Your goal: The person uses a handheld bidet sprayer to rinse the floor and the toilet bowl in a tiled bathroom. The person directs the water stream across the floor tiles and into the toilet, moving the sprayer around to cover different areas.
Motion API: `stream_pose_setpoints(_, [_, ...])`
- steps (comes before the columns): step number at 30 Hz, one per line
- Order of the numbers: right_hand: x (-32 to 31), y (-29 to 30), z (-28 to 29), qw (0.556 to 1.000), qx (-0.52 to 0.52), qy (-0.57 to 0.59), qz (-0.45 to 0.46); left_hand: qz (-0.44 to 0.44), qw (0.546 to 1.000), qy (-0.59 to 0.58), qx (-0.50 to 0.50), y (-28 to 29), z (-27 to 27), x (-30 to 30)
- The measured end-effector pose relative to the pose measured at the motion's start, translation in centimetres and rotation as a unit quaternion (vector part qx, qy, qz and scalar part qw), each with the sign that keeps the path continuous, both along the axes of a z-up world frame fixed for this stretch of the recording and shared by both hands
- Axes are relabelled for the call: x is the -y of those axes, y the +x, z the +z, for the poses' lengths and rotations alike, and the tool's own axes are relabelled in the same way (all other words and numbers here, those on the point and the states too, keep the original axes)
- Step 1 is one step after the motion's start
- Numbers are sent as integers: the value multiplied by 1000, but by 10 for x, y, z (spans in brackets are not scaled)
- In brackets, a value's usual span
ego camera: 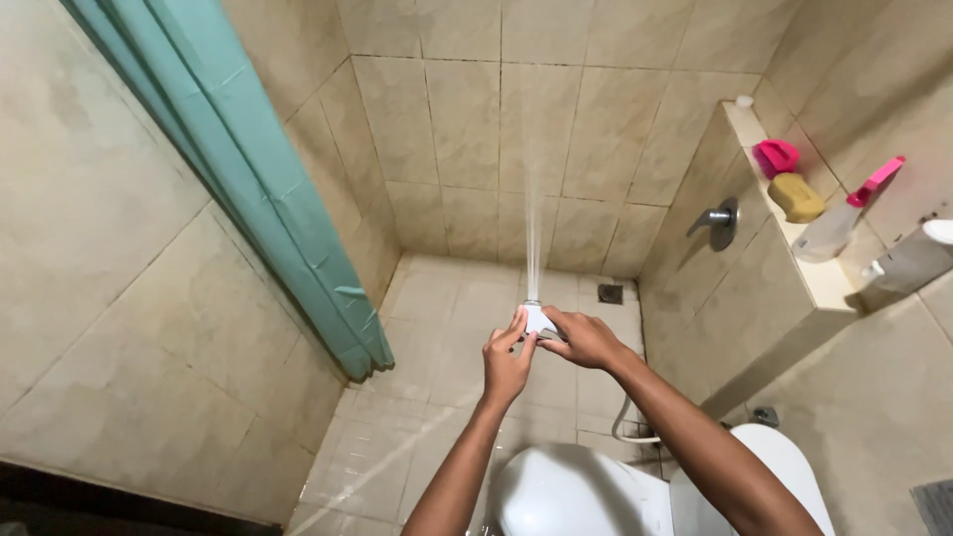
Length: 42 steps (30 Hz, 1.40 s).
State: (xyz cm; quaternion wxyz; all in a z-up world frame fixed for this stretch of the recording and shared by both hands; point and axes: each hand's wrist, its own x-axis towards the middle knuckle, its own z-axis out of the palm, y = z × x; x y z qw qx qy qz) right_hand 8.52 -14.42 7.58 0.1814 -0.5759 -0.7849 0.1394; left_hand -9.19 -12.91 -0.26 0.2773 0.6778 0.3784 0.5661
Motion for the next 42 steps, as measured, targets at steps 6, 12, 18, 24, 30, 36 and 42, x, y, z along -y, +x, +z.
stream_pose_setpoints(6, [24, -13, -8, 1000, 13, -13, -4, -5, 1000, -13, -17, -16, -3, 26])
stream_pose_setpoints(12, [44, -20, -7, 999, 10, -34, -11, -7, 1000, -10, -13, -22, -2, 44])
stream_pose_setpoints(18, [53, -12, -9, 998, -12, -58, -2, -1, 999, -21, -34, -17, -4, 53])
stream_pose_setpoints(24, [54, 6, -8, 992, -82, -93, 24, -3, 999, -23, -37, -2, -2, 54])
stream_pose_setpoints(30, [37, 45, -24, 983, -146, -74, 79, 14, 998, -39, -45, 32, -1, 48])
stream_pose_setpoints(36, [27, 72, -33, 974, -180, -120, 64, 39, 996, -54, -62, 64, -8, 42])
stream_pose_setpoints(42, [11, 98, -67, 955, -249, -137, 85, 46, 993, -78, -69, 88, -19, 38])
